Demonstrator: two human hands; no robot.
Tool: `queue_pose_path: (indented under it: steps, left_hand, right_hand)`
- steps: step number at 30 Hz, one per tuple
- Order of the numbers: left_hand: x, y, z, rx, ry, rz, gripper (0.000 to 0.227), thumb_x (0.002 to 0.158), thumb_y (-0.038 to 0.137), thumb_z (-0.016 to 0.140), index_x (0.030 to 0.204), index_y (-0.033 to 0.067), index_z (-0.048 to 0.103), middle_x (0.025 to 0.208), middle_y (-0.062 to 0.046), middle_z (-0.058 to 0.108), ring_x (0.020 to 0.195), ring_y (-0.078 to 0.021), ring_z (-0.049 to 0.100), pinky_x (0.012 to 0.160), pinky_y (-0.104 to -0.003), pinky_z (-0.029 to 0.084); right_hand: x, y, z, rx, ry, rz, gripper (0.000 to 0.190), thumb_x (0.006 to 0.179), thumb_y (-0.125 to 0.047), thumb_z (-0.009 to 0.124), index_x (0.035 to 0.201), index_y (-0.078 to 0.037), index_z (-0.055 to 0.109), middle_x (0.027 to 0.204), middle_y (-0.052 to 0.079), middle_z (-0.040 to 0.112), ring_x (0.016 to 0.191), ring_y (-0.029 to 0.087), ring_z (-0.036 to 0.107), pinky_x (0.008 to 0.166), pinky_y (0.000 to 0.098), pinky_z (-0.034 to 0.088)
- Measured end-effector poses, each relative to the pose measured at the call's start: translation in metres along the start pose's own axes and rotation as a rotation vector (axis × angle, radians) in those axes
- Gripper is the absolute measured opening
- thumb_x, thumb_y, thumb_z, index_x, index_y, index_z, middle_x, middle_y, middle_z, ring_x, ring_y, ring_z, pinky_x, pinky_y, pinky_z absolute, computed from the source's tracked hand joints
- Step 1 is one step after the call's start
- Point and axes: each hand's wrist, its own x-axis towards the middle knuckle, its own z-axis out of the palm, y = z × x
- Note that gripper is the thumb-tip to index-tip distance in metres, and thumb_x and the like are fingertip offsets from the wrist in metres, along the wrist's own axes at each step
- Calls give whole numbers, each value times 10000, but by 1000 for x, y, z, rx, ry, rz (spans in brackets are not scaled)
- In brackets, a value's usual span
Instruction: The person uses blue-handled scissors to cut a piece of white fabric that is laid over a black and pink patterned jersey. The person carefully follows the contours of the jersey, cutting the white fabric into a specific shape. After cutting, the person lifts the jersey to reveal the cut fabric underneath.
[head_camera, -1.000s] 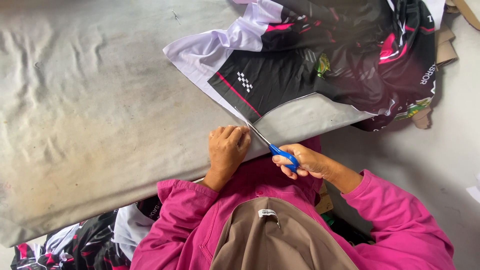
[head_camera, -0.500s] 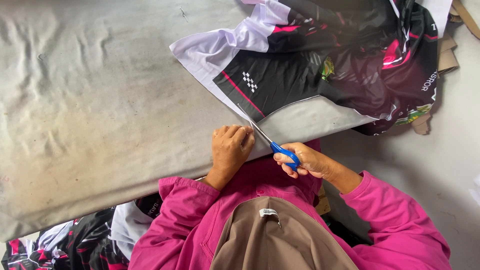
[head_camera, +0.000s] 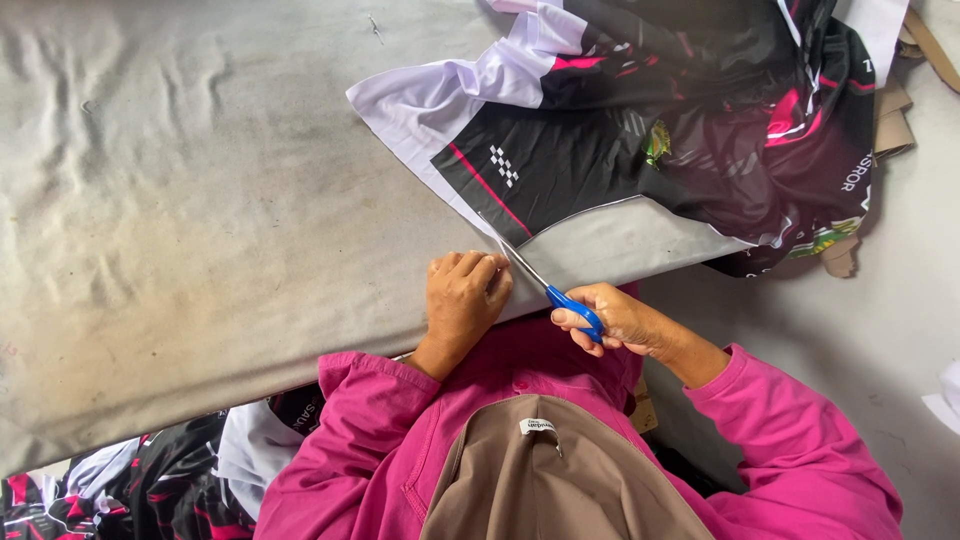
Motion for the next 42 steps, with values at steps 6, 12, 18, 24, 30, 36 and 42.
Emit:
queue_pose_path:
  steps: [6, 12, 18, 24, 30, 36, 42]
  left_hand:
    - [0, 0, 1, -10, 21, 1, 127, 684, 163, 691, 779, 211, 621, 664, 17, 560, 625, -179, 558, 606, -293, 376]
    - [-2, -2, 4, -9, 29, -3, 125, 682, 166, 683, 775, 220, 618, 665, 22, 555, 634, -178, 559, 604, -291, 377]
    - [0, -2, 2, -8, 44, 17, 122, 678, 163, 683, 763, 214, 611, 656, 16, 552, 623, -179, 555, 604, -287, 381]
    - [0, -1, 1, -41, 55, 43, 108, 684, 154, 683, 742, 204, 607, 643, 7, 554, 603, -191, 552, 587, -292, 381]
    - [2, -1, -2, -45, 61, 66, 96, 692, 158, 682, 731, 194, 602, 629, -6, 544, 598, -203, 555, 588, -294, 389]
    - [4, 0, -4, -46, 61, 57, 100, 689, 162, 679, 725, 200, 594, 629, 0, 541, 595, -198, 553, 586, -293, 387]
    - [4, -1, -5, -64, 62, 62, 101, 682, 154, 680, 723, 190, 594, 626, -4, 541, 595, -200, 554, 586, -293, 387]
  right_hand:
    - [-2, -5, 2, -19, 16, 17, 285, 810, -196, 698, 716, 36, 561, 404, 161, 512, 284, 176, 503, 214, 140, 258]
    - [0, 0, -2, -18, 22, 29, 277, 808, -188, 703, 708, 26, 560, 401, 167, 514, 278, 180, 499, 206, 145, 257]
    - [-3, -7, 3, -41, 29, 35, 274, 805, -184, 705, 711, 25, 555, 404, 170, 516, 282, 179, 498, 207, 143, 253]
    - [7, -14, 12, 8, -6, 28, 311, 829, -271, 672, 762, 7, 551, 442, 159, 519, 325, 177, 519, 220, 135, 272]
    - [14, -23, 15, 4, -5, 20, 314, 836, -274, 662, 757, 9, 549, 435, 163, 510, 319, 185, 512, 218, 141, 269]
    - [12, -26, 17, -23, 16, 20, 317, 829, -275, 671, 743, 5, 552, 428, 151, 511, 318, 174, 510, 225, 136, 266]
    - [13, -25, 14, -44, 30, 2, 313, 815, -253, 689, 742, 22, 557, 417, 160, 508, 299, 180, 504, 213, 143, 254]
